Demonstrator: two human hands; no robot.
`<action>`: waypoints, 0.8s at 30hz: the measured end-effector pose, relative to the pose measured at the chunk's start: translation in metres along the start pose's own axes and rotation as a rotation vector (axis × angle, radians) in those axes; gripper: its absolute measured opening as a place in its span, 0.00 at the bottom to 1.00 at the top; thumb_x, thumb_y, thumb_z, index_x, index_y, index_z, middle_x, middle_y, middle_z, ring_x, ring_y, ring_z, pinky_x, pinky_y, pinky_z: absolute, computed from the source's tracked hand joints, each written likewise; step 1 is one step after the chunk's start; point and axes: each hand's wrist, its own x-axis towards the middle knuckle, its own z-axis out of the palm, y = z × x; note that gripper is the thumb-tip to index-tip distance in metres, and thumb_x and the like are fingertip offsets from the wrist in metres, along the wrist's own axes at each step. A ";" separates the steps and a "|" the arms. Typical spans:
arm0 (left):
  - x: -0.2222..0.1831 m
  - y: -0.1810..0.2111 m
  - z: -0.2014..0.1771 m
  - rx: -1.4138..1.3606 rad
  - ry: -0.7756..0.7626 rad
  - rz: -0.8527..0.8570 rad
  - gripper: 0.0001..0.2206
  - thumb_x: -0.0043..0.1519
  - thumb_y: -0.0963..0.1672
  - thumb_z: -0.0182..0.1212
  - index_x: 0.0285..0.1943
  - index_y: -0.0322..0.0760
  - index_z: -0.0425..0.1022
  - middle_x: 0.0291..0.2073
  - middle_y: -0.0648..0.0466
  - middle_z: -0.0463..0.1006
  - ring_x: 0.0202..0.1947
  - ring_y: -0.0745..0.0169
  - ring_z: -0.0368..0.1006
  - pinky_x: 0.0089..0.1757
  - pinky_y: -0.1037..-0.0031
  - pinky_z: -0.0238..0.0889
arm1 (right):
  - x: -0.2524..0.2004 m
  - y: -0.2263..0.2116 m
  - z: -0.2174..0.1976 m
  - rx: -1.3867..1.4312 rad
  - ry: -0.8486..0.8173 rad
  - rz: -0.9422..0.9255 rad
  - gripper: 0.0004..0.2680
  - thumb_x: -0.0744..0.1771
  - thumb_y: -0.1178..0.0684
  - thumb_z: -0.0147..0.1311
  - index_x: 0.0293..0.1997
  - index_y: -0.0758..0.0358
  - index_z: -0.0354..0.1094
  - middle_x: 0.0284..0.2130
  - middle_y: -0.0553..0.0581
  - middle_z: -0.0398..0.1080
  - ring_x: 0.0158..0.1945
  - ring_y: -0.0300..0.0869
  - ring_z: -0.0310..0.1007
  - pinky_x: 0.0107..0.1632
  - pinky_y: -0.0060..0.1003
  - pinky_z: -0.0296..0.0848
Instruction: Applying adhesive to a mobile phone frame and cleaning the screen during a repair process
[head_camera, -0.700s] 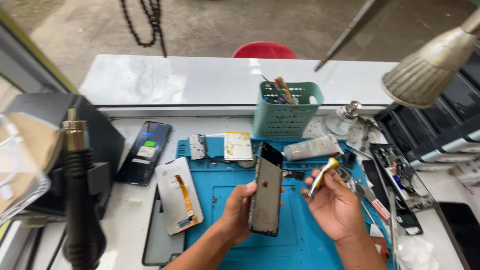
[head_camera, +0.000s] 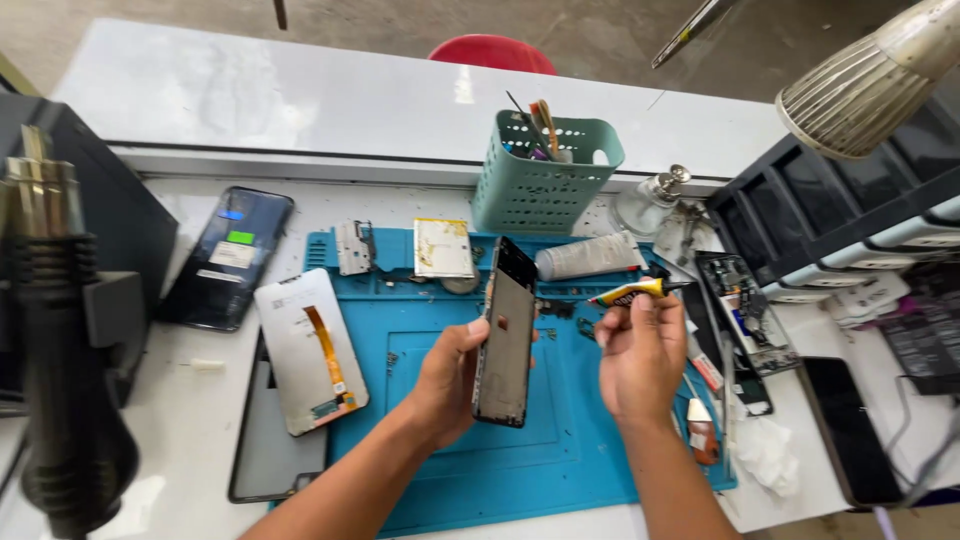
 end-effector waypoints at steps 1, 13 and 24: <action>-0.001 0.001 0.001 -0.014 -0.009 0.001 0.35 0.54 0.56 0.53 0.66 0.33 0.71 0.48 0.49 0.79 0.41 0.58 0.74 0.41 0.64 0.68 | 0.000 0.000 0.000 -0.015 -0.003 -0.006 0.04 0.72 0.56 0.49 0.43 0.54 0.57 0.30 0.52 0.61 0.31 0.40 0.67 0.29 0.35 0.62; -0.010 0.007 0.010 -0.074 0.063 0.061 0.22 0.58 0.55 0.57 0.52 0.38 0.70 0.44 0.38 0.76 0.48 0.45 0.74 0.44 0.60 0.69 | -0.007 -0.004 0.034 -0.117 -0.107 -0.081 0.05 0.73 0.56 0.47 0.54 0.61 0.59 0.46 0.60 0.72 0.36 0.38 0.72 0.35 0.27 0.69; -0.004 0.007 0.004 -0.054 0.023 0.056 0.35 0.55 0.57 0.50 0.67 0.34 0.70 0.47 0.49 0.77 0.42 0.57 0.73 0.43 0.65 0.69 | 0.071 0.017 0.063 -0.988 -0.233 -0.367 0.14 0.69 0.44 0.55 0.54 0.64 0.71 0.42 0.56 0.74 0.44 0.42 0.74 0.47 0.37 0.74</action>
